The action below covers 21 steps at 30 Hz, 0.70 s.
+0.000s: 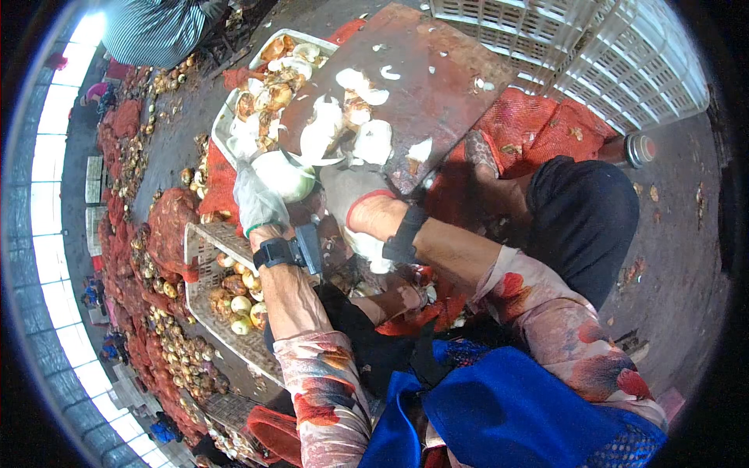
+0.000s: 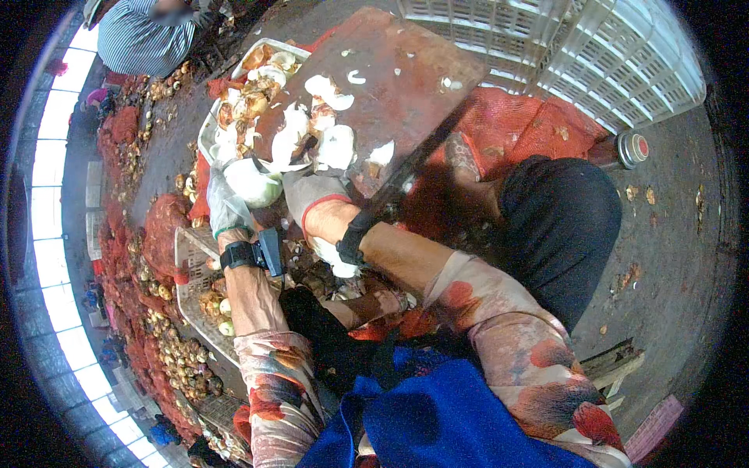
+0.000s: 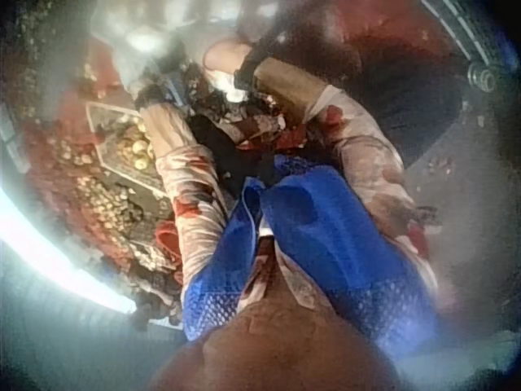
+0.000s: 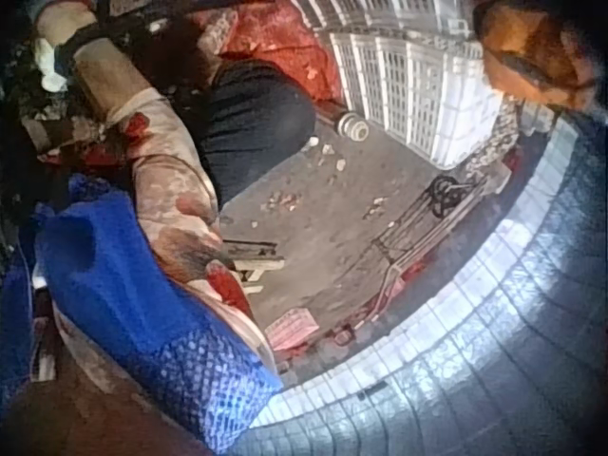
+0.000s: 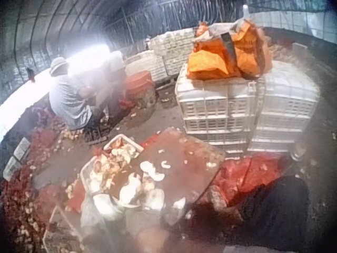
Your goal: Peeling and slicing onions on a makeshift cutting board in an agricultural processing environment.
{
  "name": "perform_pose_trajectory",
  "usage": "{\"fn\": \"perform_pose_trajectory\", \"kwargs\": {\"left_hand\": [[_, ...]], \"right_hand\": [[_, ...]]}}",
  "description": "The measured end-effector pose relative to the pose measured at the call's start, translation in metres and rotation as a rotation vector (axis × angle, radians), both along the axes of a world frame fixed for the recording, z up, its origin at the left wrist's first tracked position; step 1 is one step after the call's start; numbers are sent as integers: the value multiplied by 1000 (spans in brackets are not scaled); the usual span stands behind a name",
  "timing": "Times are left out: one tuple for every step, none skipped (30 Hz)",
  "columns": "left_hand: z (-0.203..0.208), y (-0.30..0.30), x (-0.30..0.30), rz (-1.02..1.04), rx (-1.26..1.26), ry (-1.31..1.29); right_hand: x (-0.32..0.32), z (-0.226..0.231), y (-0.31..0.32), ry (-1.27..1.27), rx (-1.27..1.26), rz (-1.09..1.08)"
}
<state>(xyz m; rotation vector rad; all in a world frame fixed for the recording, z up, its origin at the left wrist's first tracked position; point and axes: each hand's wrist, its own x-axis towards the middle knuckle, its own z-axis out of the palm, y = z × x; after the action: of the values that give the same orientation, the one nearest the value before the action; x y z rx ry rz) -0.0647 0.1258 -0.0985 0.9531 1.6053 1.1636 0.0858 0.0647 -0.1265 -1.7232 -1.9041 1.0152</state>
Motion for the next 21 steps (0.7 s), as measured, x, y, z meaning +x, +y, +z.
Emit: {"fn": "perform_pose_trajectory", "kwargs": {"left_hand": [[-17, 7, -22, -115, 105, 154], [-18, 7, -13, -129, 106, 146], [-12, 3, -2, -55, 81, 61], [-6, 1, 6, 17, 54, -23], [1, -2, 5, -66, -35, 3], [-1, -3, 3, -71, -33, 7], [-7, -4, 2, -58, -20, 28], [-10, -7, 2, -39, -8, 50], [-6, -14, 4, -71, -31, 248], [-10, -17, -1, -70, -34, 254], [-16, -21, -1, -201, 65, 333], [-22, -22, 0, -331, 165, 409], [-28, -21, 4, -340, 160, 409], [-29, -20, 13, -197, 175, 318], [-30, -19, 22, -54, 190, 227], [-29, -18, 27, 89, 206, 135], [-19, -17, 31, 89, 210, 143], [-7, -18, 39, 63, 213, 216], [-1, -18, 44, 37, 216, 290], [1, -17, 41, 37, 215, 299], [3, -15, 35, -46, 183, 398]], "right_hand": [[3, 1, -1, 11, -35, 8], [9, -11, -3, 4, -35, -6], [14, -21, -8, -2, -40, -35], [20, -31, -11, -8, -46, -63], [25, -24, -15, -14, -135, -10], [31, -25, -12, -10, -133, -15], [38, -27, -5, 180, -182, 31], [42, -23, -1, 370, -231, 83], [40, -11, -10, 378, -295, -93], [37, -12, -7, 385, -298, -90], [37, -14, -5, 381, -269, -123], [38, -17, -5, 377, -240, -154], [38, -24, -5, 363, -219, -186], [38, -20, -5, 367, -220, -184], [38, -14, -6, 367, -246, -186], [38, -8, -8, 367, -271, -187], [38, -4, -10, 389, -289, -177], [37, -8, -13, 424, -277, -157], [36, -11, -12, 447, -317, -157], [30, -12, -12, 475, -358, -152], [25, -13, -12, 485, -361, -149]]}}
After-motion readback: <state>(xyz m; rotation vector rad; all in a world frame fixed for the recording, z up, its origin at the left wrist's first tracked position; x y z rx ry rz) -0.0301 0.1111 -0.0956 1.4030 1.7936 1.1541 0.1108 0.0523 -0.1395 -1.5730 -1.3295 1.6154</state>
